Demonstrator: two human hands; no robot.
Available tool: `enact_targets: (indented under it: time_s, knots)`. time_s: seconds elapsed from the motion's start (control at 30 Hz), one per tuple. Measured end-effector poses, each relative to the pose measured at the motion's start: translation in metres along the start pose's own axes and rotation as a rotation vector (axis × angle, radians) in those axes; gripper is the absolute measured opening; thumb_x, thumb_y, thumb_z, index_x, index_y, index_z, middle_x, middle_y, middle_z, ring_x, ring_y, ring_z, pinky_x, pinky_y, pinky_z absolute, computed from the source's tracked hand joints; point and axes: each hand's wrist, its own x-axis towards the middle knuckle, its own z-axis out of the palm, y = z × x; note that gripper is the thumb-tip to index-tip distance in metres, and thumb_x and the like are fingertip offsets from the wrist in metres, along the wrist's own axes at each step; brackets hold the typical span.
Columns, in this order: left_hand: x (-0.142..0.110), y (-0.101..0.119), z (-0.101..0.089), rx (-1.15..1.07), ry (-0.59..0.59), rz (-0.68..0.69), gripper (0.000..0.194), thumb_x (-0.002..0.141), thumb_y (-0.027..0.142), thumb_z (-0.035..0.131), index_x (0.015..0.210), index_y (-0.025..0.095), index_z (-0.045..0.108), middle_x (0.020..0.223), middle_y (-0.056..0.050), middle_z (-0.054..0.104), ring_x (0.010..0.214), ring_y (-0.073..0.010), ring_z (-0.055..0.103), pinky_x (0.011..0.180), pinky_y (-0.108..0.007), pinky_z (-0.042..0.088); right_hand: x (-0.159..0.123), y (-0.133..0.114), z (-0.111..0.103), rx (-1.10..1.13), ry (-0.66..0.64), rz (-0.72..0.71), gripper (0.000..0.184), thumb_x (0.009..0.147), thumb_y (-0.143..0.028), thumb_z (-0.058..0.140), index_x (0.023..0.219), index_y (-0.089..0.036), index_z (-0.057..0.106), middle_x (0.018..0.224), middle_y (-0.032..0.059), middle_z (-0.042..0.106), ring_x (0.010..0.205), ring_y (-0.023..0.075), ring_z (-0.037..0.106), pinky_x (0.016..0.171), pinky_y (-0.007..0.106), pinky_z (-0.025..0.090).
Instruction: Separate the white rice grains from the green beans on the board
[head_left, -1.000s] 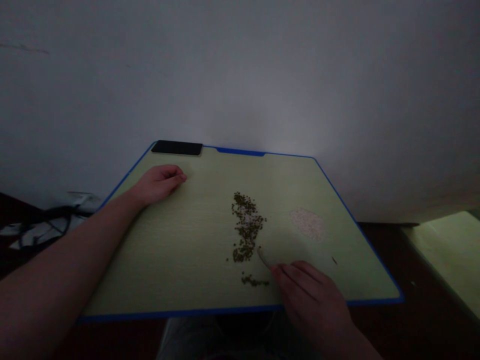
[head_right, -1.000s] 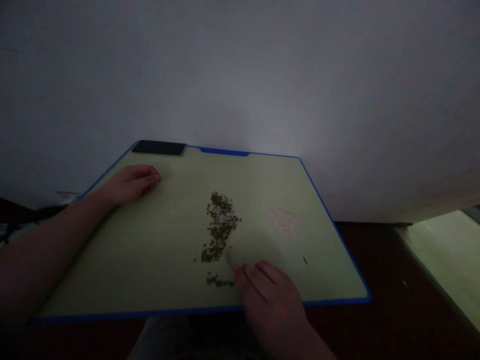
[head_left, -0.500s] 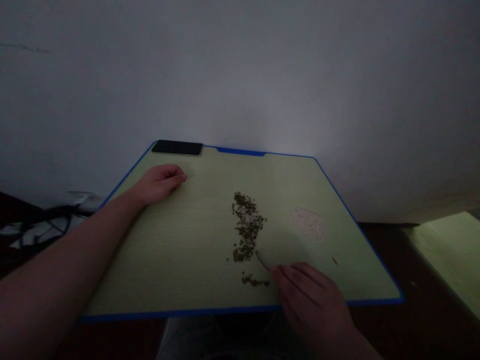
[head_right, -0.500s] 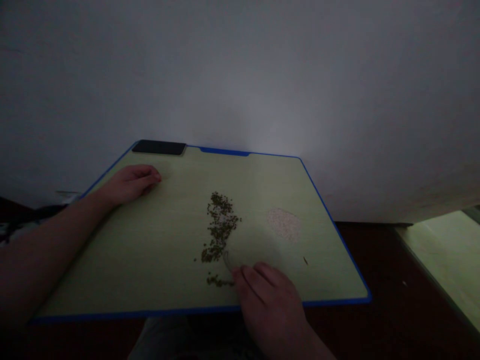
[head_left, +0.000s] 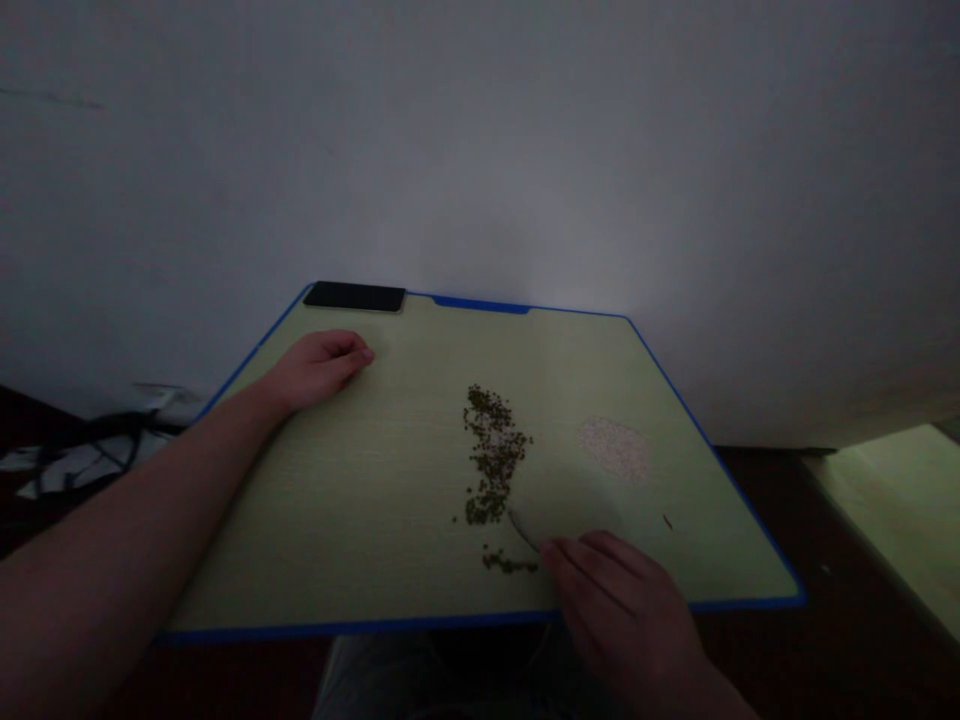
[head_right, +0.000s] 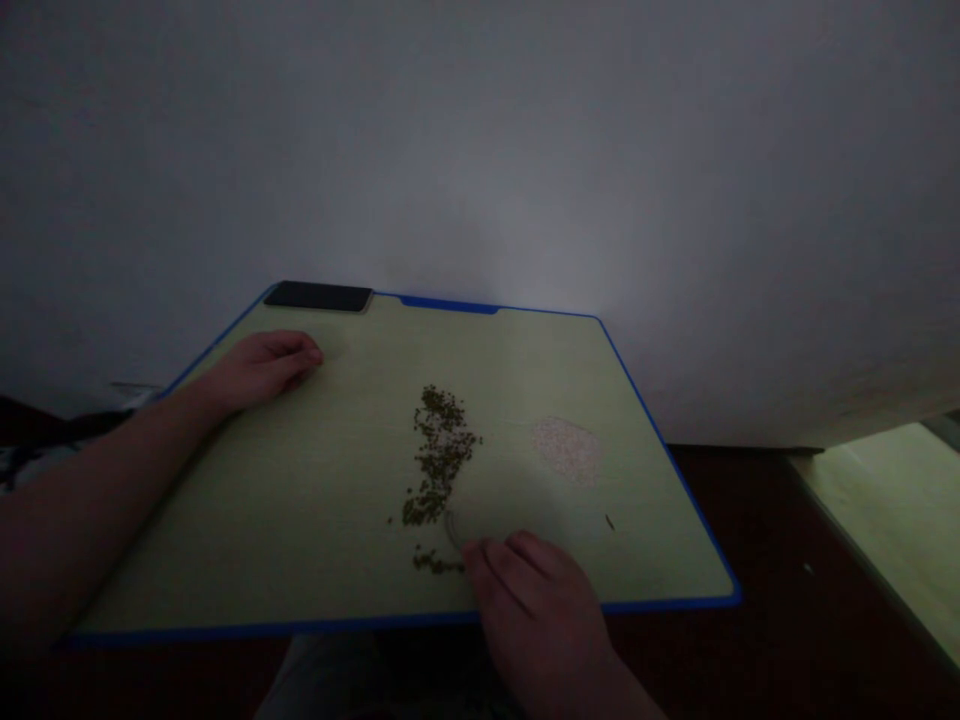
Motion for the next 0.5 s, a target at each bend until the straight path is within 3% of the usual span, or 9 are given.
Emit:
enact_targets:
  time_s: [0.27, 0.5]
  knots:
    - [0.002, -0.002, 0.001, 0.005, 0.025, -0.011, 0.024, 0.076, 0.043, 0.056, 0.068, 0.020, 0.056, 0.051, 0.003, 0.046, 0.048, -0.0124, 0.043, 0.049, -0.025, 0.033, 0.002, -0.001, 0.004, -0.008, -0.051, 0.010, 0.028, 0.093, -0.006, 0.042, 0.102, -0.009, 0.068, 0.088, 0.0082, 0.074, 0.072, 0.0179, 0.067, 0.069, 0.031, 0.058]
    - [0.000, -0.001, 0.001, -0.003, 0.029, -0.008, 0.024, 0.075, 0.043, 0.056, 0.068, 0.021, 0.057, 0.051, 0.003, 0.047, 0.049, -0.0132, 0.044, 0.050, -0.026, 0.035, 0.008, 0.013, 0.000, -0.128, -0.023, 0.161, 0.029, 0.090, -0.008, 0.044, 0.098, -0.012, 0.071, 0.084, 0.0095, 0.073, 0.072, 0.0197, 0.066, 0.066, 0.033, 0.059]
